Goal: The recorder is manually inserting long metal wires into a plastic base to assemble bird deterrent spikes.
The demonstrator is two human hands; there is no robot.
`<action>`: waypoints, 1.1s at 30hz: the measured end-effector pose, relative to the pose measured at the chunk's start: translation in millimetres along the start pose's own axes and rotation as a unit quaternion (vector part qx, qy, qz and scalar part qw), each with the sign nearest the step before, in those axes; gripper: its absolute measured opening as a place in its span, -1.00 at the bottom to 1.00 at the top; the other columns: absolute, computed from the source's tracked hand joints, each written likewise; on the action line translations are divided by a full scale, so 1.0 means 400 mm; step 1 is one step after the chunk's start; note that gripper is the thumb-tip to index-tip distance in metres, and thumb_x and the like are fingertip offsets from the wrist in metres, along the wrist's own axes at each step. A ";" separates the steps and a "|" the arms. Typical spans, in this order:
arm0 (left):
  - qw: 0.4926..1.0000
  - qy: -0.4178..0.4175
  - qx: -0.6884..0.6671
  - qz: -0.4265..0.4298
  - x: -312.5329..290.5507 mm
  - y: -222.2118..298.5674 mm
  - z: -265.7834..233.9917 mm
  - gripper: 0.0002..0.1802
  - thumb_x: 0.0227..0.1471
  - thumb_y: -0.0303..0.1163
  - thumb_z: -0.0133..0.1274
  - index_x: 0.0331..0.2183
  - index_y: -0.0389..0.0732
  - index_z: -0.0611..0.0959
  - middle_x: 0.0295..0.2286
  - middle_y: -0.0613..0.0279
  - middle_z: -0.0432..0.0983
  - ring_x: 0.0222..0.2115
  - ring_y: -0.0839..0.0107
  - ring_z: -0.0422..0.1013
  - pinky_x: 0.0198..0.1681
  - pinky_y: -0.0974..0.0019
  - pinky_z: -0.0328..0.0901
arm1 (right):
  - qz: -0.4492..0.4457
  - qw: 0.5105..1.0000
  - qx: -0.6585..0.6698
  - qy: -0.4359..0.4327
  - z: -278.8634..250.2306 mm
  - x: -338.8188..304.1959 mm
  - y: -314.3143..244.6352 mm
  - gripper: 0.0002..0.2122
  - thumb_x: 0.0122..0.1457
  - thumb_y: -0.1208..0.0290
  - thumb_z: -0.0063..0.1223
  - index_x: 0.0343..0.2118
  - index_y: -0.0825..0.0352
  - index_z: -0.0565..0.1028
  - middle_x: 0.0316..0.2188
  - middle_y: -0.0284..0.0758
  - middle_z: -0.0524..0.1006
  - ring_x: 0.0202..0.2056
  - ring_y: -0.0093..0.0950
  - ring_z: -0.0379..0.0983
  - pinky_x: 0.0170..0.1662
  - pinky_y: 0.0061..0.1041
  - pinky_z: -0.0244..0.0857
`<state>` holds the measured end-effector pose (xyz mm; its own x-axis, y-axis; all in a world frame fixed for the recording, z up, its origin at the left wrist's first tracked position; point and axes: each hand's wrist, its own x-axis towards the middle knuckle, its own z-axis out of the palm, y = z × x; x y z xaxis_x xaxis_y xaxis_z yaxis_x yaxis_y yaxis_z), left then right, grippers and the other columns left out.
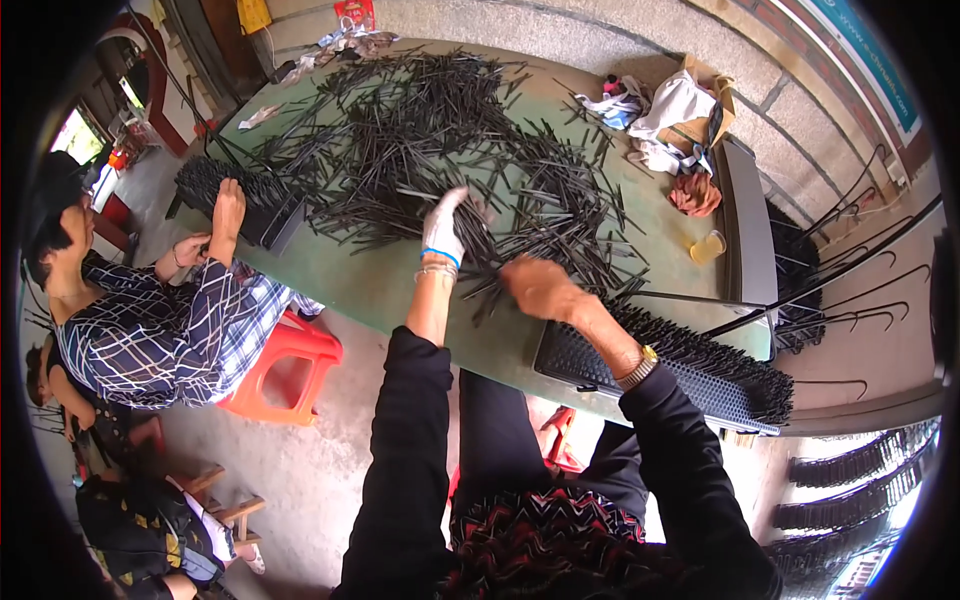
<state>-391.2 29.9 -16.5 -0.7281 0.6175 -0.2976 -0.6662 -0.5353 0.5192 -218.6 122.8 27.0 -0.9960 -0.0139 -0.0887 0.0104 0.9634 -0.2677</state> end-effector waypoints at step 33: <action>0.768 0.063 0.525 0.362 -0.209 -0.267 -0.051 -0.45 -0.06 -0.22 0.17 -0.07 -0.14 0.32 -0.37 -0.02 0.52 -0.35 -0.05 0.48 -0.36 0.09 0.35 | 0.166 0.804 0.432 0.374 0.157 0.051 -0.058 -0.52 0.01 0.17 0.27 -0.11 0.39 0.40 -0.26 -0.08 0.39 -0.27 -0.33 0.39 -0.18 -0.41 0.30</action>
<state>-262.4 23.8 -63.5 -0.8999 0.2812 0.3333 0.3698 0.0871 0.9250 -233.6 83.5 -28.7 -0.6971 0.6819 0.2215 0.0240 0.3309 -0.9434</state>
